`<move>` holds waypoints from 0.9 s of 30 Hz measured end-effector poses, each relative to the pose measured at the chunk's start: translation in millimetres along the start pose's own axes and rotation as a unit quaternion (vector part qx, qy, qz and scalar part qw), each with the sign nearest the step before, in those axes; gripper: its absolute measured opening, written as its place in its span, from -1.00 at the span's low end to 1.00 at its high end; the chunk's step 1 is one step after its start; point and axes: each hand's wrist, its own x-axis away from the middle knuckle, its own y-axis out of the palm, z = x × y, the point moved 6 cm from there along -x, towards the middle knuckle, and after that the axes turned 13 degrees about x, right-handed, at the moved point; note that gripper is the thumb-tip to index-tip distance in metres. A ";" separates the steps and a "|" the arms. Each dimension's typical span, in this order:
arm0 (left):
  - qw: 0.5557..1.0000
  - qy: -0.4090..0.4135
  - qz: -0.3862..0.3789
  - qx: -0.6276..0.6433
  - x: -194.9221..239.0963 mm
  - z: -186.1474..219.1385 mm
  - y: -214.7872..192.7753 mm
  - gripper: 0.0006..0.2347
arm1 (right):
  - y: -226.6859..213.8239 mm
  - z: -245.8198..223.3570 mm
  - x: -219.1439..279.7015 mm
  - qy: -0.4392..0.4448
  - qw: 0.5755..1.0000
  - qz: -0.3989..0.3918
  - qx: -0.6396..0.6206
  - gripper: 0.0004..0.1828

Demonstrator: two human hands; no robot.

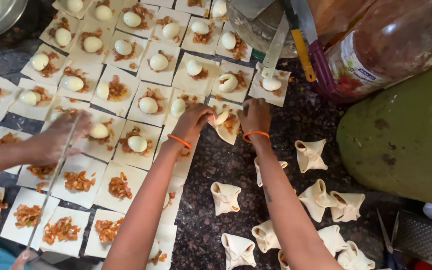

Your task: Assemble savory egg pastries by portioning filling and eggs onto dough squares and folding them.

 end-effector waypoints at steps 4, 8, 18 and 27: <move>1.000 -0.008 -0.004 -0.008 -9.6 -7.1 6.8 -0.94 | 12.4 8.6 -3.9 0.029 0.991 -0.068 -0.107 -0.69; 0.984 0.000 0.031 -0.173 -17.8 -9.4 11.7 -0.93 | -27.7 -25.0 3.2 0.033 0.964 -0.100 -0.243 -0.68; 0.970 -0.212 0.051 -0.111 -23.4 -44.1 10.6 -0.67 | -72.9 -107.4 70.6 -0.178 0.982 0.060 -0.017 -0.44; 0.971 -0.196 0.071 -0.114 -23.6 -77.4 15.2 -0.66 | -49.8 -31.9 69.4 -0.040 0.997 -0.062 0.004 -0.72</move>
